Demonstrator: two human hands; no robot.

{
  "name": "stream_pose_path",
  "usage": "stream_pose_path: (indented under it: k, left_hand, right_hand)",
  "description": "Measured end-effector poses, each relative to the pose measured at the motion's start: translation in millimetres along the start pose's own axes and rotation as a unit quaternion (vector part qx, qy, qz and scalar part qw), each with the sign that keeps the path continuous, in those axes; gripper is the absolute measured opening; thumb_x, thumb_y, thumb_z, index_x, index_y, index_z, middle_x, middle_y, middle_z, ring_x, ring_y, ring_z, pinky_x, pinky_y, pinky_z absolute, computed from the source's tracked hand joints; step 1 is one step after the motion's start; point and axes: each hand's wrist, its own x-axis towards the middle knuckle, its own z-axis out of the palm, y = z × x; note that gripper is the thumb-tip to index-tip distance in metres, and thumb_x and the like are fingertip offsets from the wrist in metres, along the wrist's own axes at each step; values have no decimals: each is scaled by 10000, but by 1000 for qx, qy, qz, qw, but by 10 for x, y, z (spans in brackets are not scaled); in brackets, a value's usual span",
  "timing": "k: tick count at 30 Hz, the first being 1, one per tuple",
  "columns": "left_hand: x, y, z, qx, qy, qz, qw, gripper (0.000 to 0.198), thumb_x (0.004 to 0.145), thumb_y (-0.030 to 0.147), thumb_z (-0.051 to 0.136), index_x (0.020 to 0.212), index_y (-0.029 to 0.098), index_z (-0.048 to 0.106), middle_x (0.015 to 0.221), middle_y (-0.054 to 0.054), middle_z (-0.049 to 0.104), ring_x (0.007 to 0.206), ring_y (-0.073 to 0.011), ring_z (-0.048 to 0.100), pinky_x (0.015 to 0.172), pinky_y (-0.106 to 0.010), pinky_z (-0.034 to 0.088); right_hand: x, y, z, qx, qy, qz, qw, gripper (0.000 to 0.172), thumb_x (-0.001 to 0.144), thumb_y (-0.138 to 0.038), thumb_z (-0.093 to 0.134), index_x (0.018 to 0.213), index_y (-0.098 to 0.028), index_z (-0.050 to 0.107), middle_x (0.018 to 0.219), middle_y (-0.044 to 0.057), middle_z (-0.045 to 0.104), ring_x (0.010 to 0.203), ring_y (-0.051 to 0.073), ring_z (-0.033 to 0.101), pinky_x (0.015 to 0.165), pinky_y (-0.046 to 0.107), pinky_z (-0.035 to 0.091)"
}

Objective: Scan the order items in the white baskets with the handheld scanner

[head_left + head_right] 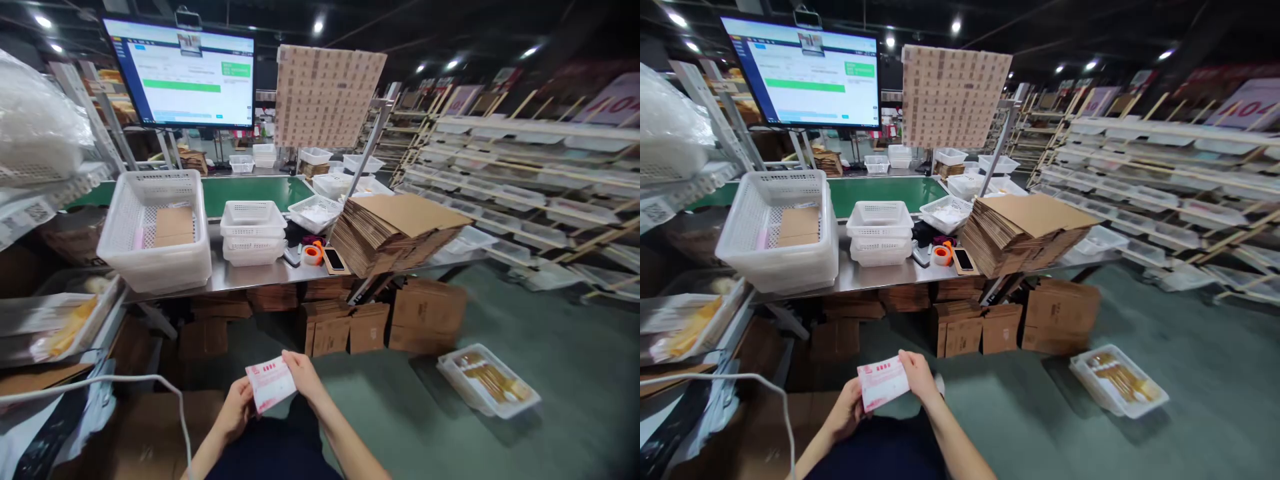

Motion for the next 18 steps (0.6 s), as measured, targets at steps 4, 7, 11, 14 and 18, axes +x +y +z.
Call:
stream_pose_path:
  k: [4,7,11,14,18]
  left_hand:
    - [-17,1,-39,52,-3,-22,998,798,527,819,924,820,102,733,622,-33,610,497,-82,464,499,-225,377]
    - [-13,-19,-84,91,-7,-35,995,773,569,814,910,816,104,730,590,-45,617,498,-99,500,500,-219,338]
    - [11,-97,-126,104,-36,-23,994,797,566,814,910,888,107,735,653,-48,644,539,-105,496,541,-234,364]
    - [20,-156,-133,92,-60,19,994,757,588,754,938,962,133,720,791,-48,672,662,-131,531,597,-230,393]
    - [14,-167,-121,83,-50,26,995,808,579,701,967,1118,160,702,944,-74,712,786,-184,598,662,-247,440]
  right_hand:
    - [-92,-92,-104,-164,37,-35,985,543,861,-701,460,594,-230,429,601,12,475,645,176,427,642,335,230]
    - [-202,-221,-167,-249,60,-50,966,500,955,-603,378,653,-222,492,657,39,567,678,199,487,679,353,228]
    - [-300,-342,-191,-323,63,-52,943,502,1003,-562,340,693,-224,545,719,76,663,702,221,536,682,359,217]
    - [-333,-360,-177,-360,51,-53,930,489,1024,-528,352,726,-225,593,775,94,716,721,231,567,680,359,206]
    - [-345,-343,-179,-384,37,-51,921,475,1040,-498,369,751,-223,626,815,102,746,748,240,611,678,350,209]
